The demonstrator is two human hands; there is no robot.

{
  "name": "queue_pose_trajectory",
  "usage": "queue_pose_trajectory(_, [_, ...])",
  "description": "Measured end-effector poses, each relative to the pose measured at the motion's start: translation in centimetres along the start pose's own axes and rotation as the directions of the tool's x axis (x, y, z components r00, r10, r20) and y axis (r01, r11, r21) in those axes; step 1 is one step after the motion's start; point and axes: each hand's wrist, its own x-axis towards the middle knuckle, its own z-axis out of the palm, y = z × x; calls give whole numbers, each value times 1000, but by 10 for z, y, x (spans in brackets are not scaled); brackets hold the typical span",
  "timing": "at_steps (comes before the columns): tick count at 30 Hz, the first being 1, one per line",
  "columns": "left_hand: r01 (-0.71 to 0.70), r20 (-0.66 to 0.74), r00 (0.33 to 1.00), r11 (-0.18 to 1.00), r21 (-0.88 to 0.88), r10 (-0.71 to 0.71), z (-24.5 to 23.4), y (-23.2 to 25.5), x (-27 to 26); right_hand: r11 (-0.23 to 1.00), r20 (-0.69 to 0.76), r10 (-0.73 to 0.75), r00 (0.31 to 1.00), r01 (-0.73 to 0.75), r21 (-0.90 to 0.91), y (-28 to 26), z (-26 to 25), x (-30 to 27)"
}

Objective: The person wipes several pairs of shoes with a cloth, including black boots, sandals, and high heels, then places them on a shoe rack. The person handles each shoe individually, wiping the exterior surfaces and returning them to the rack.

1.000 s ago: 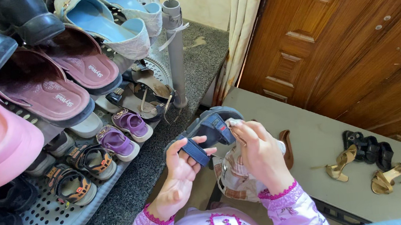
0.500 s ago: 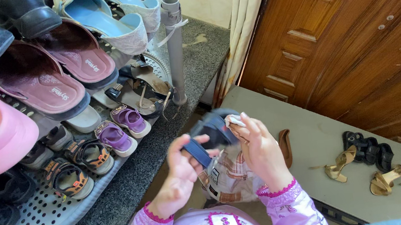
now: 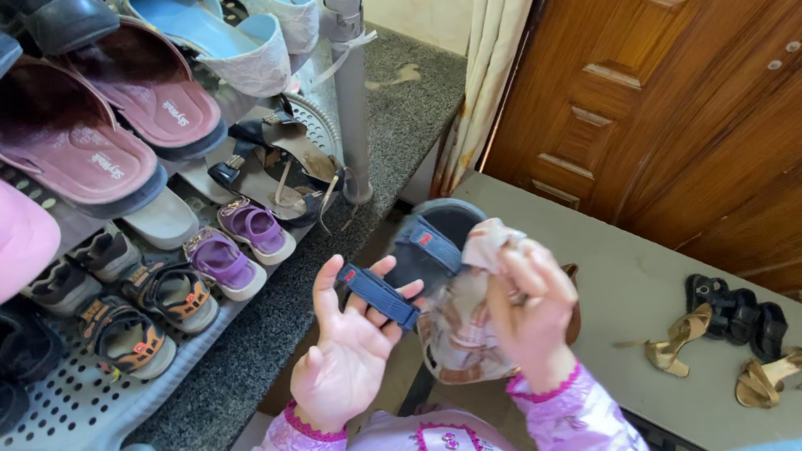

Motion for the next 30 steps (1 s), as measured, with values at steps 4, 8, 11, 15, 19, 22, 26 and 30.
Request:
queue_pose_trajectory(4, [-15, -34, 999, 1000, -24, 14, 9, -8, -1, 997, 155, 15, 988, -3, -73, -17, 2, -1])
queue_pose_trajectory(8, [-29, -105, 994, 996, -82, 20, 15, -14, -4, 900, 437, -389, 811, 436, -9, -14, -10, -1])
queue_pose_trajectory(11, [-50, -83, 995, 998, -47, 46, 21, -23, -6, 992, 308, 124, 943, -125, -15, -10, -2, -13])
queue_pose_trajectory(15, [-83, -151, 986, 994, -64, 73, 28, -32, -6, 959, 254, 59, 965, -125, 253, -10, 5, -27])
queue_pose_trajectory(19, [-134, -218, 969, 987, -86, 113, 30, -34, -2, 966, 352, -78, 933, -17, 257, -19, 3, -25])
queue_pose_trajectory(22, [-189, -313, 942, 962, -198, 121, 24, -28, 5, 957, 421, -103, 901, -26, 290, -21, 4, -21])
queue_pose_trajectory(26, [-279, -362, 919, 906, -318, 156, 12, -16, 16, 962, 582, -82, 809, -89, 259, -21, 7, -24])
queue_pose_trajectory(30, [-282, -396, 906, 909, -308, 147, 8, -15, 15, 979, 526, 42, 850, -139, 146, -15, 13, -28])
